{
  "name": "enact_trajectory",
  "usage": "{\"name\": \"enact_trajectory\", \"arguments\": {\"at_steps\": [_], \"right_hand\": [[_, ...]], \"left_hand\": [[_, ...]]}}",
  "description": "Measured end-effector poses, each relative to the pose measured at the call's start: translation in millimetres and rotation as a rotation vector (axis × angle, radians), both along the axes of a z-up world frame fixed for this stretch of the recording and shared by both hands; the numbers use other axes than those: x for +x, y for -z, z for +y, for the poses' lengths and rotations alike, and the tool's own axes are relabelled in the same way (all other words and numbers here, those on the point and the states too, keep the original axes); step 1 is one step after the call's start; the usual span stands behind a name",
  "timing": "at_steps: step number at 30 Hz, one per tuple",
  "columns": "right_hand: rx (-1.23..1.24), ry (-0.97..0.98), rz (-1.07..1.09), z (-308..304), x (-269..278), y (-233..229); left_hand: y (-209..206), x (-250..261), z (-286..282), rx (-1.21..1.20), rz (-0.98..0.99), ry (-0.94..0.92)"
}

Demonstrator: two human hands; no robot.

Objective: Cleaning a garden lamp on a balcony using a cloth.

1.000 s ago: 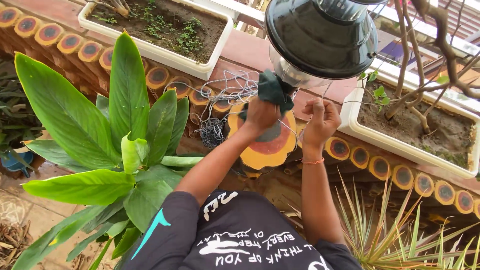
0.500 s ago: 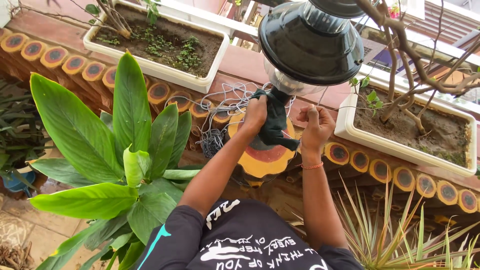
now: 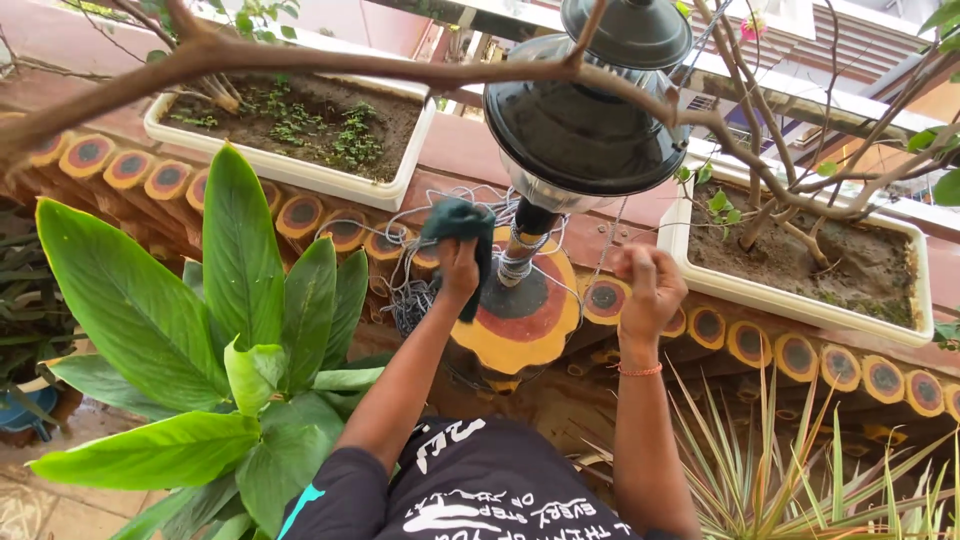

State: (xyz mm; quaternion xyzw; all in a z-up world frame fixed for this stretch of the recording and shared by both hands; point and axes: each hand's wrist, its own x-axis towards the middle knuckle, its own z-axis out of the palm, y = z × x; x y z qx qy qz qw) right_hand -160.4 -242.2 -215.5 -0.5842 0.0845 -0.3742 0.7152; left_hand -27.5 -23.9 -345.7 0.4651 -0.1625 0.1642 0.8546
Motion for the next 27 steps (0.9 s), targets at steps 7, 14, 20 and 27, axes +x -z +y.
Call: {"name": "enact_trajectory", "arguments": {"at_steps": [7,14,20,27], "right_hand": [[-0.67,-0.264,0.095,58,38,-34],[-0.866,0.046,0.484,76,55,-34],[-0.59,0.004,0.253,71,62,-19],[-0.572,0.033,0.433,63,61,-10]], "left_hand": [[78,133,-77,0.514,0.002,0.203],[34,145,-73,0.679,-0.015,0.414],[7,56,-61,0.844,-0.338,-0.398],[7,54,-38,0.07,0.249,-0.017]]}}
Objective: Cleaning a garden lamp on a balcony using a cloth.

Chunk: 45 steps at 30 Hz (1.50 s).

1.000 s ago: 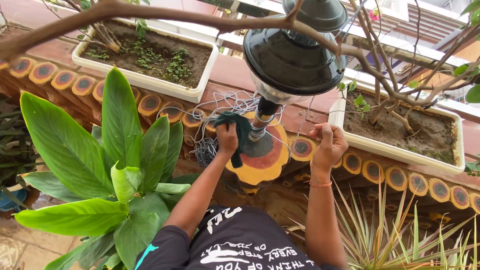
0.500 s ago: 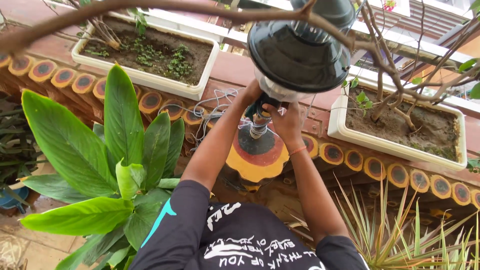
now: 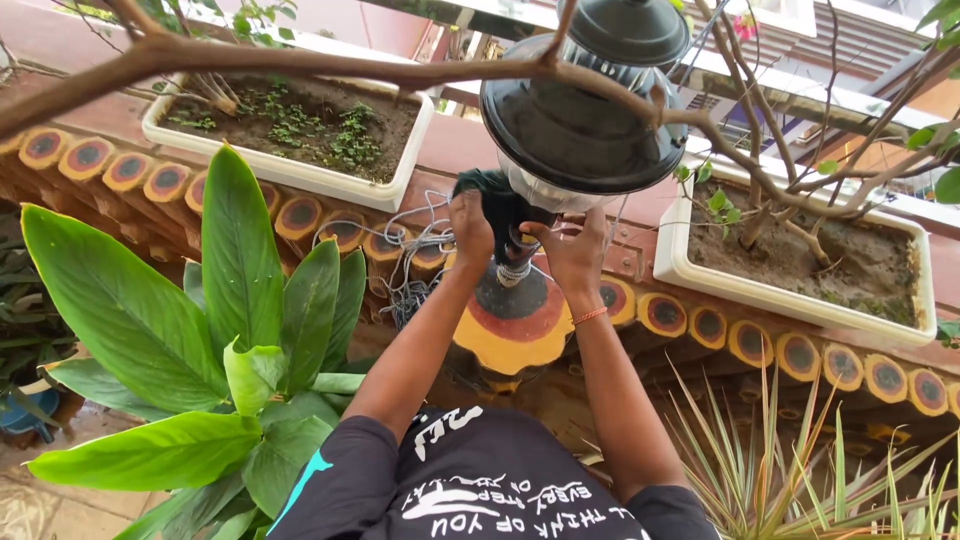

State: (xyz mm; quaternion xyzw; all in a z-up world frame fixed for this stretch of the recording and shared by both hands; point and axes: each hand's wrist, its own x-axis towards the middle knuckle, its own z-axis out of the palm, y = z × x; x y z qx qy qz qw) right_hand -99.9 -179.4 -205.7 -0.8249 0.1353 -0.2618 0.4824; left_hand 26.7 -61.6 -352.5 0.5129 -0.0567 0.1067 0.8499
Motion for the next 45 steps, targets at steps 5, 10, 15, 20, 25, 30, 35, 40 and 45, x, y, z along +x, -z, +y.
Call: {"name": "enact_trajectory", "arguments": {"at_steps": [5,10,15,20,25,30,35,40,45], "right_hand": [[0.068,-0.19,-0.135,-15,-11,10],[0.303,-0.374,-0.468,-9,-38,-68],[0.096,-0.34,-0.344,-21,-5,-47],[0.239,-0.432,-0.521,-23,19,-24],[0.418,-0.452,-0.326,-39,11,-29],[0.309,-0.418,-0.336,-42,9,-29],[0.068,-0.329,-0.439,-20,13,-48],[0.344,-0.495,-0.438,-25,17,-52],[0.45,-0.69,-0.343,-81,39,-27]], "left_hand": [[-9,76,22,-0.543,0.089,0.021],[-99,43,53,-0.806,-0.135,0.685],[25,67,-17,-0.256,-0.253,0.565],[-147,-57,1,0.772,-0.559,-0.089],[-196,-108,0,0.803,-0.553,-0.089],[-81,-19,-16,0.665,-0.636,-0.052],[-61,101,-1,0.045,-0.235,0.35],[-75,146,-22,-0.25,-0.005,0.629],[-72,92,-24,-0.404,0.144,0.576]]}}
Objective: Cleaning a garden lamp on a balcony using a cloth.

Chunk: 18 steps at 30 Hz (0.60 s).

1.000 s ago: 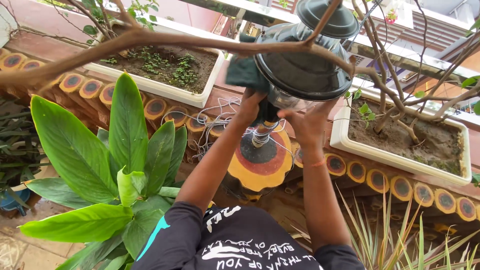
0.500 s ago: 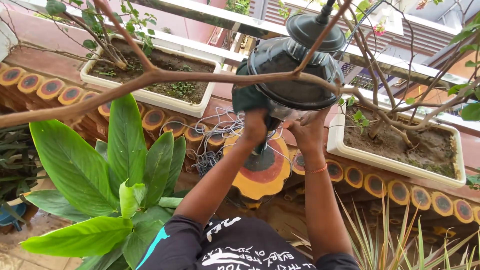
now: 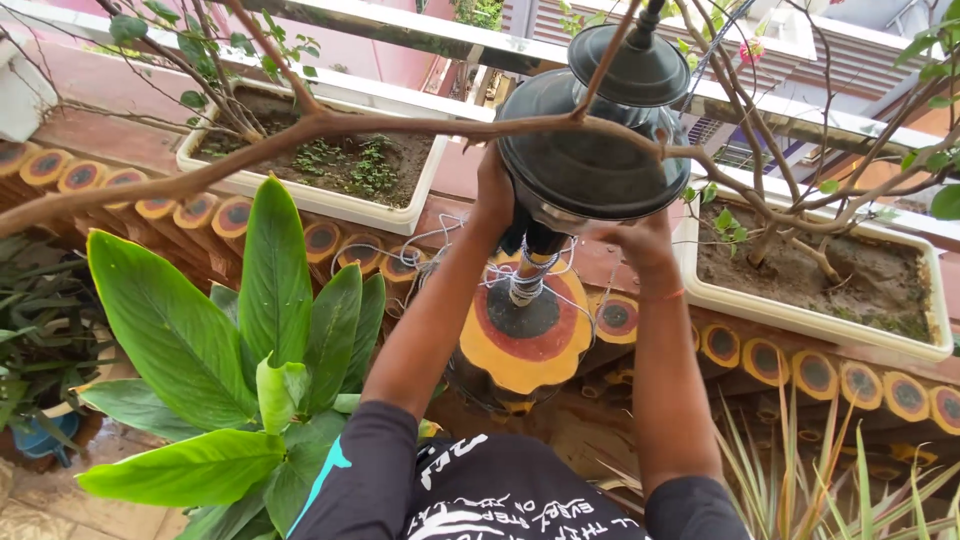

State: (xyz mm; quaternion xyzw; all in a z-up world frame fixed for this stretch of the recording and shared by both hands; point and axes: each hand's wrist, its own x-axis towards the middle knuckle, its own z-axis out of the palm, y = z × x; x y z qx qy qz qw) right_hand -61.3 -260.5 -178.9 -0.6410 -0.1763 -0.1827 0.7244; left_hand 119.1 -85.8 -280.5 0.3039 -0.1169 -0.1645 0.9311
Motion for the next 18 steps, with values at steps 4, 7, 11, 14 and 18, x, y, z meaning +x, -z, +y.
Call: {"name": "enact_trajectory", "arguments": {"at_steps": [4,7,11,14,18], "right_hand": [[0.438,-0.21,-0.023,-20,13,12],[0.506,0.179,-0.049,-17,15,30],[0.241,0.58,-0.295,46,-38,-58],[-0.242,0.613,-0.448,70,-42,-87],[-0.19,0.706,-0.433,76,-30,-86]], "left_hand": [[-49,-128,9,0.76,-0.653,-0.887],[-58,-154,10,0.985,-0.899,-1.179],[-26,-81,14,0.913,-0.716,-0.869],[-32,-7,24,0.706,-0.578,-0.607],[-68,-2,27,0.231,0.02,0.019]]}}
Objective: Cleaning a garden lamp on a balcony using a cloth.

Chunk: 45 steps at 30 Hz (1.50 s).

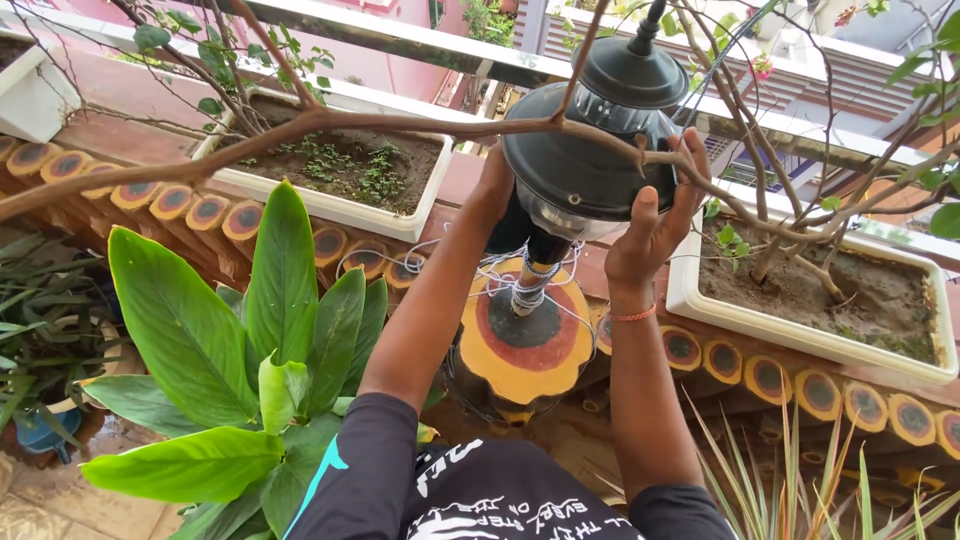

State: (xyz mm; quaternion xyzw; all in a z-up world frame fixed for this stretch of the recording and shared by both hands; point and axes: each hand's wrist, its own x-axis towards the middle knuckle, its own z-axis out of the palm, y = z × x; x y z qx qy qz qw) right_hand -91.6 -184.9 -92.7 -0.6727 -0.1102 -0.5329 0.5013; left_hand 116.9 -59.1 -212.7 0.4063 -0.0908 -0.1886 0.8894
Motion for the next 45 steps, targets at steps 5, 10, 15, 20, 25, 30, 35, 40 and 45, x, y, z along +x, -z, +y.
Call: {"name": "enact_trajectory", "arguments": {"at_steps": [5,10,15,20,25,30,35,40,45], "right_hand": [[0.002,0.006,0.058,-4,-4,-6],[-0.015,0.065,0.046,7,-7,-8],[0.075,0.012,0.041,8,-9,2],[-0.079,0.12,-0.01,10,-12,-4],[-0.052,0.135,-0.021,2,2,13],[-0.036,0.088,-0.096,2,7,9],[-0.023,0.081,-0.015,0,-3,3],[-0.065,0.065,-0.015,-7,-5,1],[0.019,-0.013,-0.022,5,-6,0]], "left_hand": [[32,-31,23,0.147,-0.384,-0.836],[-166,-191,25,0.955,-0.888,-0.764],[-185,-248,-18,1.531,-1.135,-0.871],[-165,-239,20,1.409,-1.617,-0.595],[-145,-202,37,1.095,-1.66,-0.666],[-152,-205,24,0.948,-1.422,-0.881],[-127,-193,17,0.348,-0.961,-0.821],[-96,-168,59,0.331,-0.987,-0.925],[-172,-198,45,1.058,-1.554,-0.659]]}}
